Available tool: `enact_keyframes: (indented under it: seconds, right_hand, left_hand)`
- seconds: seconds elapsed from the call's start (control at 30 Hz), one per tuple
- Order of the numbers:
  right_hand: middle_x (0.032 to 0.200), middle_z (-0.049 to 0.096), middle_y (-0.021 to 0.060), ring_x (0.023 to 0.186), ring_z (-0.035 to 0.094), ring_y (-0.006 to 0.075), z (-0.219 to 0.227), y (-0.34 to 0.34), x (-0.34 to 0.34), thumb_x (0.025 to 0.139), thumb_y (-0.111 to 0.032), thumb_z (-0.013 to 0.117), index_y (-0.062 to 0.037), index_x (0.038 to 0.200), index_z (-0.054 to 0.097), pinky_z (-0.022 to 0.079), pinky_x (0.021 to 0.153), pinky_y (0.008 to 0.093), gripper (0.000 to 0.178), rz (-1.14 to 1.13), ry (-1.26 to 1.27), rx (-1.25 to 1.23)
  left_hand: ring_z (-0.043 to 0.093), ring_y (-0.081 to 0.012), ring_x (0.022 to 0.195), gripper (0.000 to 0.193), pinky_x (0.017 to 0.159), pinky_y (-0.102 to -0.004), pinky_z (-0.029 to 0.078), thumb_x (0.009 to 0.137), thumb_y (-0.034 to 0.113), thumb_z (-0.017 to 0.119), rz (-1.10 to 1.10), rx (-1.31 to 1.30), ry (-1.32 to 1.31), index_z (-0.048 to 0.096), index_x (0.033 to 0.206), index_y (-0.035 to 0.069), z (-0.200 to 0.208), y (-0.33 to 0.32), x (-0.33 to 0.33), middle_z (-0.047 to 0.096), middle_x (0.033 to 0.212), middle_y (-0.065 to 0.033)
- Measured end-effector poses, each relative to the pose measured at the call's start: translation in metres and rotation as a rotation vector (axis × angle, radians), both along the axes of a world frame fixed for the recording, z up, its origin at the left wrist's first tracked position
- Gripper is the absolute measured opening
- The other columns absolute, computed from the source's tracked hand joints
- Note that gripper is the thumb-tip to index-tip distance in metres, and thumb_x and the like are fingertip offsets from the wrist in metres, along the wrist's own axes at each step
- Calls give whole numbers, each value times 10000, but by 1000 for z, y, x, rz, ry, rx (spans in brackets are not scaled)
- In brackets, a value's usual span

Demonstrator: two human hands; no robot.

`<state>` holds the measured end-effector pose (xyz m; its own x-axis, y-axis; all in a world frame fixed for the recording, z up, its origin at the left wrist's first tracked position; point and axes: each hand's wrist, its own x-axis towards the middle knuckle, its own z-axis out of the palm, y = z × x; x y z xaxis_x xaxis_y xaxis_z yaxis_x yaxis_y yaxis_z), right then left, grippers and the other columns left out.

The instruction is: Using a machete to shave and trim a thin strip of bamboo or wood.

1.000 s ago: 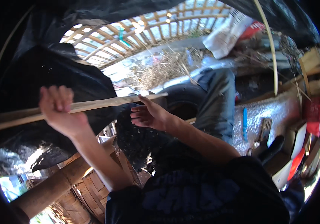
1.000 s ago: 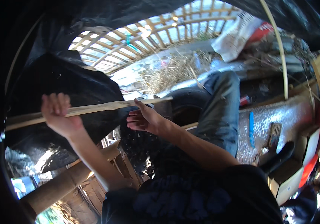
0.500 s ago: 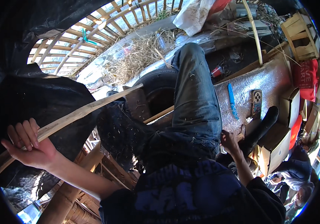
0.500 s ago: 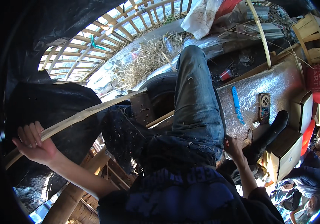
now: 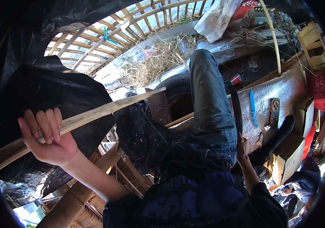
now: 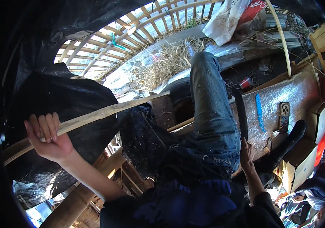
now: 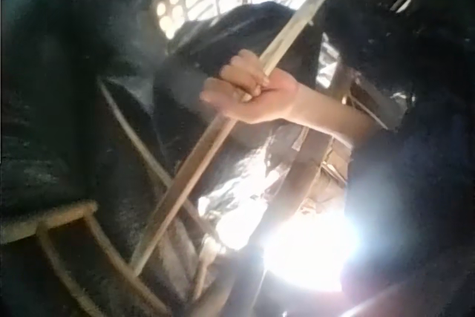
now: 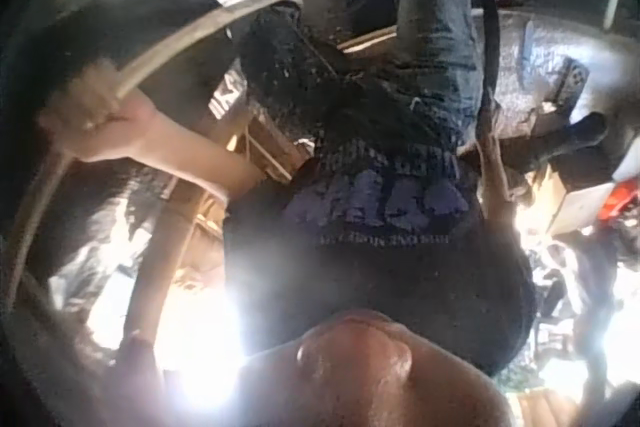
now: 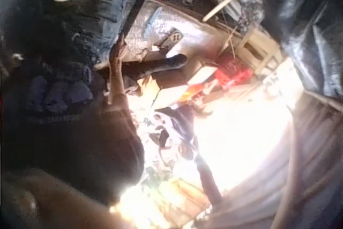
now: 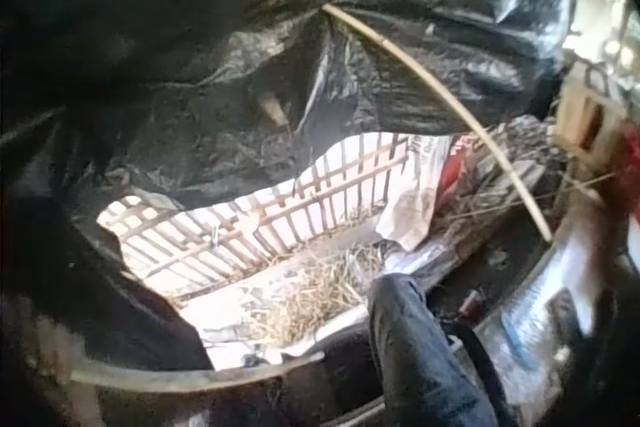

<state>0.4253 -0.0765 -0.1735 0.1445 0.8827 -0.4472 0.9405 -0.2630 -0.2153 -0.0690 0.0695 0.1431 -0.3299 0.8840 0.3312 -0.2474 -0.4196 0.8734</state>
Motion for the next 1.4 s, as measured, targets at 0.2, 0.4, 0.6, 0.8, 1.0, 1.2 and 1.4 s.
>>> enact_keyframes:
  seconds: [0.2, 0.4, 0.6, 0.8, 1.0, 1.2, 1.4]
  right_hand:
    - [647, 582, 195, 568, 574, 374, 32, 26, -13, 791, -127, 572, -70, 951, 552, 436, 497, 432, 171, -14, 56, 221]
    - [1109, 432, 203, 1051, 391, 322, -20, -76, 17, 836, -331, 382, 16, 1184, 396, 294, 851, 422, 491, 311, 236, 270]
    - [1366, 272, 227, 1278, 201, 366, -20, -36, -52, 885, -518, 174, 50, 1314, 291, 157, 1032, 449, 722, 69, 466, -240]
    - [1320, 307, 214, 1233, 235, 342, -12, 60, -101, 878, -468, 205, 47, 1279, 317, 183, 998, 427, 663, -42, 584, -128]
    - [1273, 342, 202, 1187, 269, 317, -10, 76, -110, 870, -417, 236, 44, 1245, 344, 208, 964, 406, 604, -65, 623, -133]
    - [1226, 376, 190, 1142, 304, 293, -18, 19, -100, 862, -367, 267, 41, 1210, 371, 233, 931, 384, 546, -28, 606, -272]
    - [1180, 411, 178, 1097, 338, 268, -19, -4, -85, 854, -317, 298, 38, 1175, 398, 259, 897, 362, 488, -65, 562, -296]
  left_hand:
    - [184, -42, 365, 324, 446, -201, 184, 957, 236, 326, 71, 14, 3, 312, 642, 159, -4, -9, -10, 255, 432, 52]
    - [196, -48, 373, 323, 442, -207, 188, 953, 242, 323, 31, 34, -9, 313, 644, 149, -8, -9, -8, 263, 440, 45]
    - [203, -52, 376, 341, 445, -212, 199, 944, 224, 362, 129, -16, -9, 320, 614, 150, -4, -18, -11, 255, 432, 39]
    - [200, -46, 379, 326, 443, -211, 183, 938, 237, 363, 111, -3, -3, 294, 631, 151, -8, -10, -11, 253, 438, 44]
    - [197, -45, 376, 328, 446, -214, 180, 936, 234, 367, 101, -26, 14, 289, 629, 148, -7, -9, -9, 246, 432, 43]
    - [191, -44, 371, 327, 444, -214, 175, 930, 232, 375, 111, -24, 37, 286, 627, 147, -6, -7, -8, 244, 426, 42]
    - [185, -43, 368, 322, 440, -213, 171, 924, 230, 382, 153, -20, 21, 286, 627, 152, -6, -9, -10, 238, 425, 44]
